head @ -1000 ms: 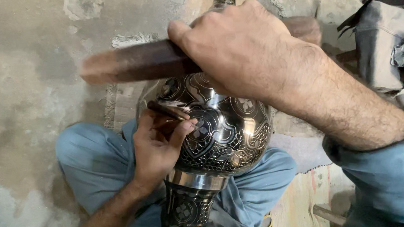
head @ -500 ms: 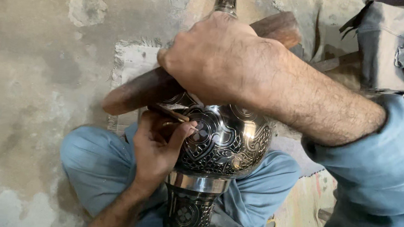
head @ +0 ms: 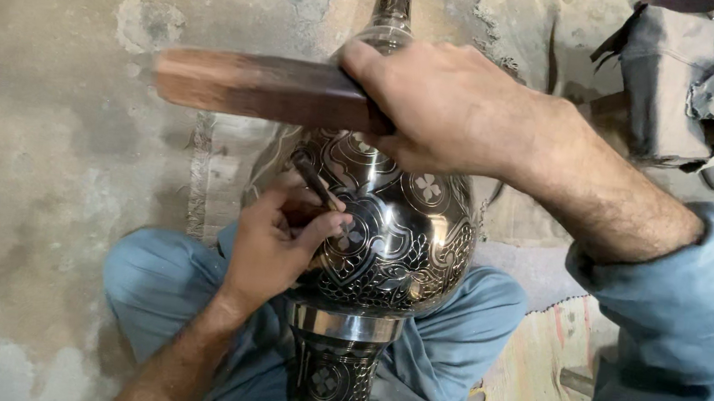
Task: The person sits on the floor and uses a small metal chisel and a wooden mallet to engrave intricate floral and geometric patterns into the surface of a large, polished metal vessel. The person repeatedly taps the chisel with the mallet to create the design.
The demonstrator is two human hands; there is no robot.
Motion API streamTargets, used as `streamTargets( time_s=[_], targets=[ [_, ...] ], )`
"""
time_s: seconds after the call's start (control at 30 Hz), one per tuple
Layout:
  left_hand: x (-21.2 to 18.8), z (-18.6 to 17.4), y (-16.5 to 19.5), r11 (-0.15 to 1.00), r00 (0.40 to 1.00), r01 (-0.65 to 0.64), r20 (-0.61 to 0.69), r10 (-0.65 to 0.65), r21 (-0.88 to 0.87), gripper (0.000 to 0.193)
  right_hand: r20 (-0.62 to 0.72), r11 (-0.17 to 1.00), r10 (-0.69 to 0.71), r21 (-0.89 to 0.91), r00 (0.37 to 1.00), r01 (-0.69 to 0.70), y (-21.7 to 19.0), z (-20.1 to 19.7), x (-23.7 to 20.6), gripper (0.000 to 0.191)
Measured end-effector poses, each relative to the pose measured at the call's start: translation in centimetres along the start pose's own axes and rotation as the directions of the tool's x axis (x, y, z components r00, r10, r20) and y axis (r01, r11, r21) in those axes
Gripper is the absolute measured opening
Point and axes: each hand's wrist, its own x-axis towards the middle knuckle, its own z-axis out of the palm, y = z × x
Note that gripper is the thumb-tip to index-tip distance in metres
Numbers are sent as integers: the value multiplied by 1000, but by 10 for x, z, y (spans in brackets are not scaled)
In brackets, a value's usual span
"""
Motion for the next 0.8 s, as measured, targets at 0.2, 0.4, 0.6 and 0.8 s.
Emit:
streamTargets(
  time_s=[0.2, 0.4, 0.6, 0.8],
  targets=[
    [18, -10, 6, 998, 973, -55, 223, 60, -31, 45, -86, 989, 59, 139, 995, -47, 17, 22, -28, 52],
    [38, -19, 15, 950, 904, -197, 419, 80, 242, 48, -258, 943, 124, 330, 958, -33, 32, 60, -59, 43],
    [64, -17, 25, 817, 723, -482, 671, 166, 317, 48, -258, 728, 323, 682, 911, -65, 25, 112, -97, 37],
    [83, -11, 41, 788, 518, -593, 828, 215, 167, 43, -390, 650, 600, 747, 699, -140, -18, 175, -128, 50]
  ],
)
